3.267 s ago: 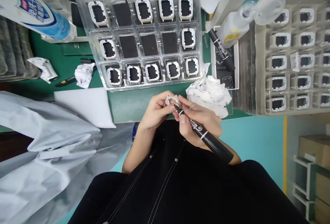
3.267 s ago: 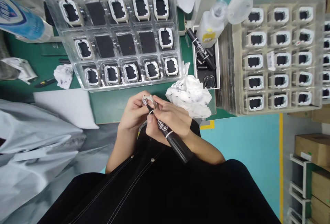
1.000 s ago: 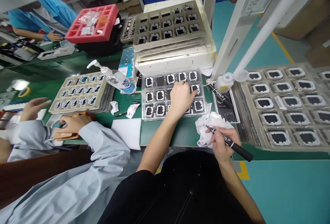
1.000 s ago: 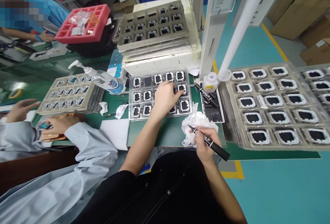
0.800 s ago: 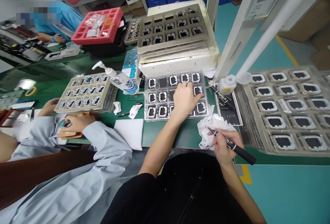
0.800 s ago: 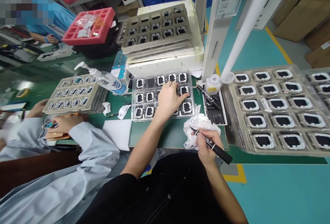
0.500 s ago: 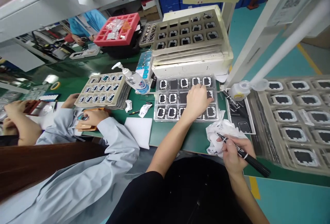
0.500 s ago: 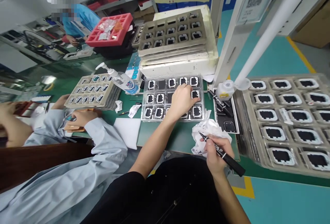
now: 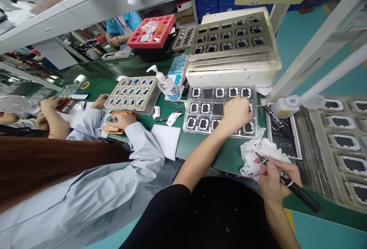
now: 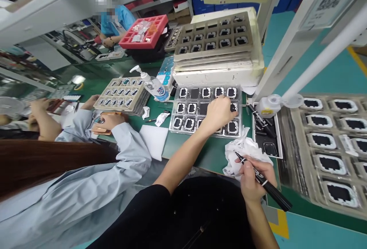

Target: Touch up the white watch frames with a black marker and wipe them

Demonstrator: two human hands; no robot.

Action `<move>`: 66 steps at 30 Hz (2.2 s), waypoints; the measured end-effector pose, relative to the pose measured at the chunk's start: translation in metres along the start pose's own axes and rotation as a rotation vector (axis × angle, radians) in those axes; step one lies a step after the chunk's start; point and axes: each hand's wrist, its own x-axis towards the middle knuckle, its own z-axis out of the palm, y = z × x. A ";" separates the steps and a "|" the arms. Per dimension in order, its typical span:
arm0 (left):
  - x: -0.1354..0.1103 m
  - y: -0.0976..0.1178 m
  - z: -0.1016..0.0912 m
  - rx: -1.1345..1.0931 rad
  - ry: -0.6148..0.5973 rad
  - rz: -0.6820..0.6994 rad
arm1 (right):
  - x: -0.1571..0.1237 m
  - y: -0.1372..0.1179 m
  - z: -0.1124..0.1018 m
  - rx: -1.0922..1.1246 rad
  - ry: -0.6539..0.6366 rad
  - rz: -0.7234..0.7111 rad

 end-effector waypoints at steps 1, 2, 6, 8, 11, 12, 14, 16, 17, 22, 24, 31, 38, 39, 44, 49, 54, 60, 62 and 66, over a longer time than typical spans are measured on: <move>0.001 0.000 0.000 -0.014 0.001 0.001 | 0.000 0.000 0.001 0.011 0.003 -0.001; 0.001 0.000 0.001 -0.029 0.006 0.005 | 0.000 0.000 0.001 0.020 0.010 0.001; -0.004 -0.002 0.001 -0.133 0.097 0.010 | 0.001 -0.002 0.002 0.042 0.037 0.003; -0.008 -0.009 -0.002 -0.245 0.171 -0.007 | 0.000 -0.002 0.002 0.041 0.038 -0.002; -0.017 -0.028 -0.007 -0.654 0.199 -0.025 | -0.002 -0.003 -0.001 0.014 0.041 0.007; -0.021 -0.036 -0.008 -0.871 0.174 -0.035 | -0.003 -0.002 -0.001 -0.001 0.039 0.018; -0.031 -0.053 -0.009 -1.298 0.106 -0.053 | -0.004 -0.002 -0.002 -0.026 0.020 0.037; -0.046 -0.066 -0.008 -1.544 0.073 -0.065 | -0.004 -0.003 -0.002 -0.026 -0.001 0.038; -0.054 -0.072 -0.007 -1.609 0.073 -0.089 | -0.004 -0.004 -0.002 -0.017 -0.007 0.032; -0.095 -0.084 0.003 -1.751 0.052 -0.203 | -0.002 -0.009 0.002 -0.006 -0.021 0.021; -0.110 -0.084 0.008 -1.740 -0.012 -0.206 | 0.000 -0.011 0.004 -0.021 -0.025 0.019; -0.153 -0.066 0.035 -1.656 -0.084 -0.174 | -0.003 -0.038 0.022 -0.035 0.046 -0.155; -0.171 -0.049 0.058 -1.611 -0.024 -0.280 | -0.009 -0.070 0.043 -0.250 -0.339 -0.137; -0.172 -0.048 0.060 -1.616 -0.027 -0.288 | -0.008 -0.071 0.045 -0.274 -0.366 -0.122; -0.175 -0.045 0.064 -1.565 0.043 -0.305 | -0.009 -0.067 0.056 -0.310 -0.451 -0.141; -0.178 -0.045 0.065 -1.476 0.113 -0.293 | -0.013 -0.058 0.061 -0.302 -0.425 -0.212; -0.179 -0.045 0.066 -1.414 0.133 -0.280 | -0.015 -0.054 0.064 -0.327 -0.411 -0.256; -0.180 -0.045 0.068 -1.380 0.138 -0.287 | -0.015 -0.056 0.064 -0.305 -0.412 -0.239; -0.181 -0.045 0.068 -1.364 0.132 -0.295 | -0.015 -0.057 0.064 -0.313 -0.418 -0.226; -0.181 -0.045 0.067 -1.349 0.131 -0.295 | -0.014 -0.058 0.063 -0.344 -0.425 -0.228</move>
